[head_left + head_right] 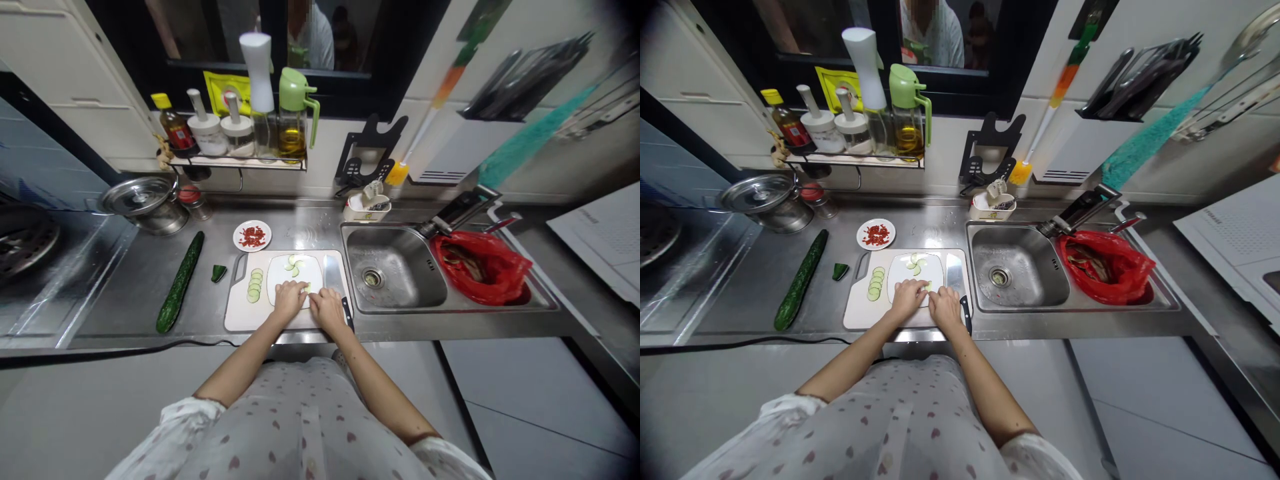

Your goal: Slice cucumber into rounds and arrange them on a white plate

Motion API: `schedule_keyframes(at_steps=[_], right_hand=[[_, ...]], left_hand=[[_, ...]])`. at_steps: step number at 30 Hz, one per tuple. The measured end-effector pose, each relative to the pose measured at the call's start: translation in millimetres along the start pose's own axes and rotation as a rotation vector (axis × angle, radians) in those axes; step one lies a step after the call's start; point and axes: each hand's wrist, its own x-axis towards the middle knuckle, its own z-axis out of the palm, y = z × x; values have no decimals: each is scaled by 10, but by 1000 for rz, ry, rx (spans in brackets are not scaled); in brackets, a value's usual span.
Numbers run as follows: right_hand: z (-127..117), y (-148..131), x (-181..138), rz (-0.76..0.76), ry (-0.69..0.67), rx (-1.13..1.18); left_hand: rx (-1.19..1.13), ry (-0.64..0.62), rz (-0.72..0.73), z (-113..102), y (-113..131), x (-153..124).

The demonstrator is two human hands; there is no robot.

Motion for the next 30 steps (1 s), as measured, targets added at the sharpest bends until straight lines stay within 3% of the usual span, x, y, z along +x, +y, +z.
schedule_keyframes(at_steps=[30], right_hand=[[-3, -11, 223, 120, 1, -95]], left_hand=[[56, 11, -26, 16, 57, 342]])
